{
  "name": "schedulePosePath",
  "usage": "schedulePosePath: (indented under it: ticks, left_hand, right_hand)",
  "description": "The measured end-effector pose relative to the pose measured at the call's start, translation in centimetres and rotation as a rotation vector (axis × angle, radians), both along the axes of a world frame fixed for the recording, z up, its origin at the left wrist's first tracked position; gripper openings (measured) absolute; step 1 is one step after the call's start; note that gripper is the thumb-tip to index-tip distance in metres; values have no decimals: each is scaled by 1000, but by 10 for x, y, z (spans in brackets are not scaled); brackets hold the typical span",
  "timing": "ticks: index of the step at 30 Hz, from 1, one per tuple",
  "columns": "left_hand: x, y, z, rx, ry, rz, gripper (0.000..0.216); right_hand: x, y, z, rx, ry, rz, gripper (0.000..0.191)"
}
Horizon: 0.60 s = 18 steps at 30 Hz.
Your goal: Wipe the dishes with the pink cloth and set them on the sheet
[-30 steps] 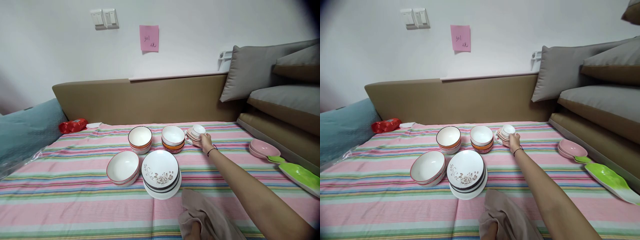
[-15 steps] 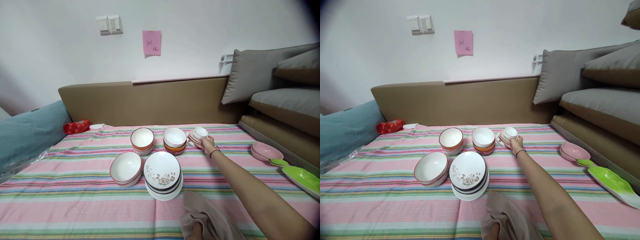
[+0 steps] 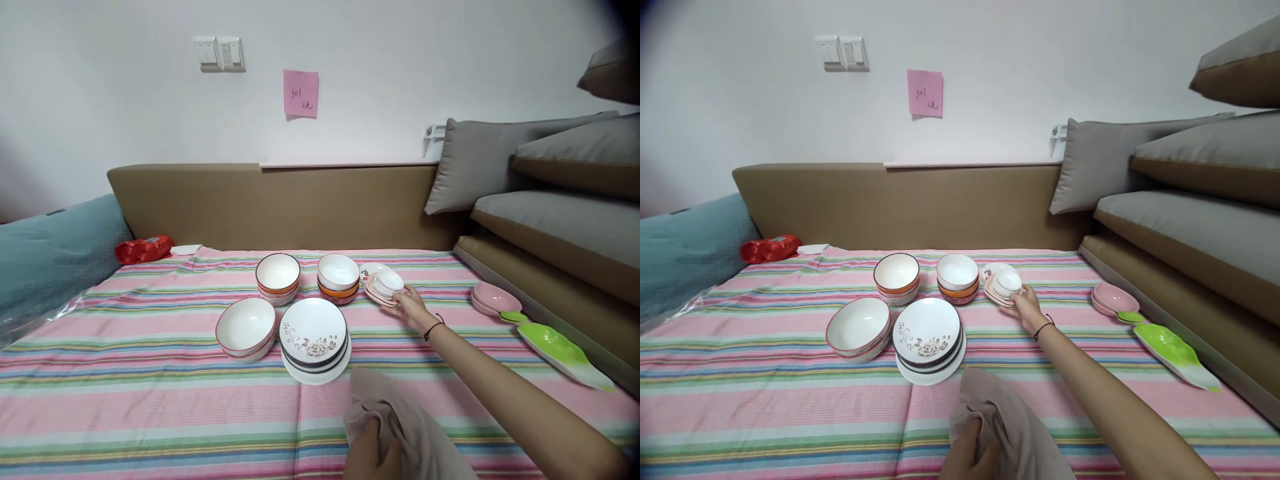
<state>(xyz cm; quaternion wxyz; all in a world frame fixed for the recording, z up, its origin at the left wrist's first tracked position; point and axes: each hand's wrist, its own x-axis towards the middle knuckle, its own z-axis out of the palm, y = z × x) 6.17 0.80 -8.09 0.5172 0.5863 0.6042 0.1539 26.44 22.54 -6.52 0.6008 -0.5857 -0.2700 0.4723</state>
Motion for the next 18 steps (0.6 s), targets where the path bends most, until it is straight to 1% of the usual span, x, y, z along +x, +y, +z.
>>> schedulePosePath:
  ticks: [5, 8, 10, 14, 16, 18]
  left_hand:
    - [-2, 2, 4, 32, -82, -34, 46]
    - [-4, 1, 6, 47, -93, -23, 48]
    - [-4, 1, 7, 58, -105, -16, 45]
    - [-4, 1, 8, 71, -134, -16, 34]
    - [-4, 0, 10, 86, -148, -13, 27]
    - [-3, -1, 11, 110, -179, -1, 22]
  right_hand:
    - [-10, -32, 3, -34, 0, 82, 52]
    - [-20, -46, -3, -52, -45, 126, 50]
    - [-26, -52, -11, -77, -100, 153, 52]
    - [-28, -57, -21, -141, -285, 239, 65]
    - [-20, -55, -18, -169, -420, 321, 72]
    - [-9, -49, -9, -143, -588, 415, 77]
